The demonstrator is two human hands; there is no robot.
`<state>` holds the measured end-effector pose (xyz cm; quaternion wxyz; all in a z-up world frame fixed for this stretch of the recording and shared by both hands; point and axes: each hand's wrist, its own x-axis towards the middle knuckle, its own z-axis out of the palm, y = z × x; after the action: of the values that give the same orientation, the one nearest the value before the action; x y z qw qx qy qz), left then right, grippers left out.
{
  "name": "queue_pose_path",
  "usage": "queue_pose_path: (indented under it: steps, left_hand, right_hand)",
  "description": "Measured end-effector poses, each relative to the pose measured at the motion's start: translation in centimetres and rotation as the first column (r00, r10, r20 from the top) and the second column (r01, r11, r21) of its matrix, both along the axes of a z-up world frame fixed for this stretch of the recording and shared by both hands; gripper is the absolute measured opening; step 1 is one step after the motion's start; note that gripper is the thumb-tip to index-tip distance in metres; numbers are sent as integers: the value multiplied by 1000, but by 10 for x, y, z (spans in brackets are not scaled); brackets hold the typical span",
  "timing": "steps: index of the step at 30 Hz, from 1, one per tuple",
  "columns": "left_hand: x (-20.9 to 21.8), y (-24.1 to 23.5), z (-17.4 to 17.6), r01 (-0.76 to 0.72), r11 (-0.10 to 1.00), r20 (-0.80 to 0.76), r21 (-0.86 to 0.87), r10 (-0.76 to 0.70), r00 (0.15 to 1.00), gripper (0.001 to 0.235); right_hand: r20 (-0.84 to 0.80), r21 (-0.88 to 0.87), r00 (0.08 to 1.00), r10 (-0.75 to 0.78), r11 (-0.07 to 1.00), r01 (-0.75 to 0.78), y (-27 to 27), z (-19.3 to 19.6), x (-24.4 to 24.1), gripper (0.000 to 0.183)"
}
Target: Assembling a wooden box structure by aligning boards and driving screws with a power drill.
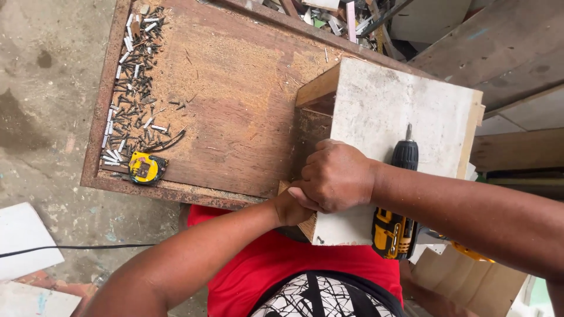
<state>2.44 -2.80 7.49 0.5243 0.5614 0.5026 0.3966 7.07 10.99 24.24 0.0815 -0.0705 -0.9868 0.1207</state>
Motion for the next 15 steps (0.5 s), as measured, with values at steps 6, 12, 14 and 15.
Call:
queue_pose_path:
  steps: [6, 12, 14, 15]
  left_hand:
    - [0, 6, 4, -52, 994, -54, 97, 57, 997, 55]
    - [-18, 0, -15, -71, 997, 375, 33, 54, 925, 52]
    - [-31, -1, -11, 1, 996, 767, -85, 65, 638, 50]
    - [-39, 0, -7, 8, 1000, 718, 12, -14, 696, 50]
  right_hand:
    - [-37, 33, 999, 14, 999, -12, 6, -20, 5, 52]
    - [1, 32, 1000, 28, 999, -28, 6, -20, 1, 52]
    - [25, 24, 1000, 18, 1000, -19, 0, -19, 1, 54]
    - [26, 19, 999, 24, 1000, -25, -2, -20, 1, 53]
